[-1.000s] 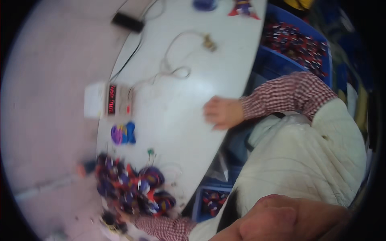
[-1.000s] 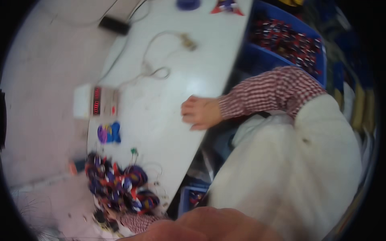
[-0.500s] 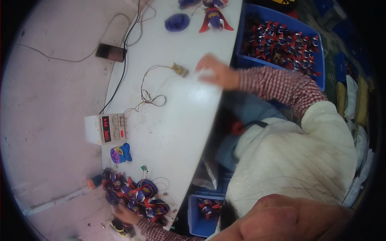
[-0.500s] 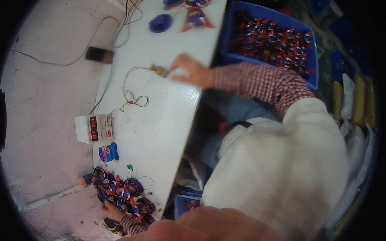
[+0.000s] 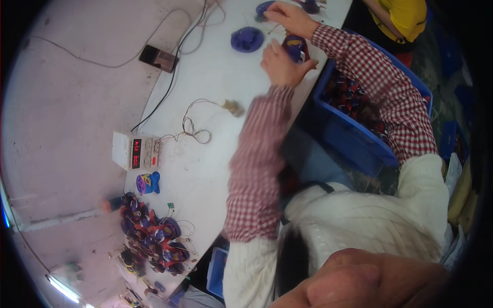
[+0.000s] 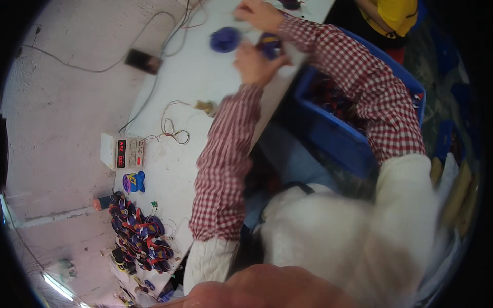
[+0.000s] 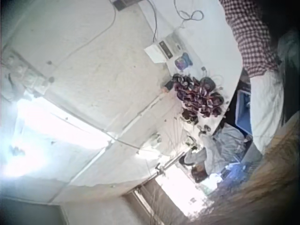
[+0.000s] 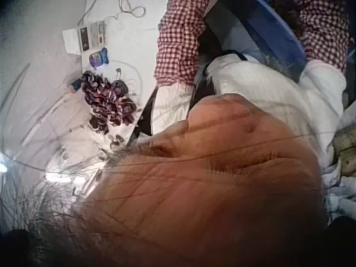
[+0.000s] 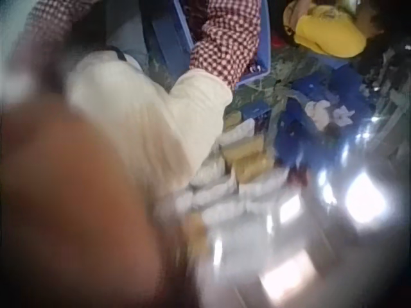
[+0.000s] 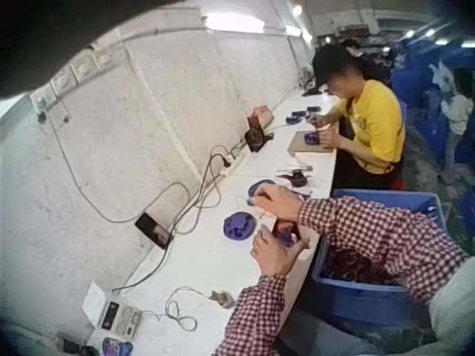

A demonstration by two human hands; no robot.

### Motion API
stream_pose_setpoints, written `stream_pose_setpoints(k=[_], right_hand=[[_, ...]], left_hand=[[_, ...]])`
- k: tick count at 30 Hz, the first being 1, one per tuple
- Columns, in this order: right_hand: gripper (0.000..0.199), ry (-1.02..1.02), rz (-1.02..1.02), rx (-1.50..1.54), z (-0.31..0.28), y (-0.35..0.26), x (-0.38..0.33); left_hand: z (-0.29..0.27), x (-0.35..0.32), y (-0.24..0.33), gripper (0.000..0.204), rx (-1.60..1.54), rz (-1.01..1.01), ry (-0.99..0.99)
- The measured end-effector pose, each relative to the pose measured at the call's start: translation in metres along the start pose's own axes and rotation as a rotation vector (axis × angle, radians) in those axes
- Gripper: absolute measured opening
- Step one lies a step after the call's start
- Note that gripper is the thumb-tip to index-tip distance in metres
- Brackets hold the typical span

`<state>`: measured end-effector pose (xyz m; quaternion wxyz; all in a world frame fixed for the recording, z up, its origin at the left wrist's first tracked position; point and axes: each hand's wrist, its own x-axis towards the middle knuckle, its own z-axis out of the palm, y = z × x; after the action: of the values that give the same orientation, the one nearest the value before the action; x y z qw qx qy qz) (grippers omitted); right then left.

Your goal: The recorder is assembling small toy boats by tying strings and using a sealing machine at a workbench.

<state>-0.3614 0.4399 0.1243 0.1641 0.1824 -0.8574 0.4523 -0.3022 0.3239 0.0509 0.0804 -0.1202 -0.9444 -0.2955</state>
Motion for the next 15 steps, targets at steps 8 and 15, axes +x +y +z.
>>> stream_pose_setpoints(k=[8, 15], right_hand=[[0.030, -0.198, -0.114, -0.168, -0.007, 0.019, 0.024], [0.037, -0.137, -0.444, -0.390, 0.082, 0.083, 0.083]], left_hand=[[0.024, -0.004, 0.005, 0.084, 0.050, -0.070, -0.093], [-0.012, -0.141, -0.003, 0.082, -0.023, 0.119, 0.107]])
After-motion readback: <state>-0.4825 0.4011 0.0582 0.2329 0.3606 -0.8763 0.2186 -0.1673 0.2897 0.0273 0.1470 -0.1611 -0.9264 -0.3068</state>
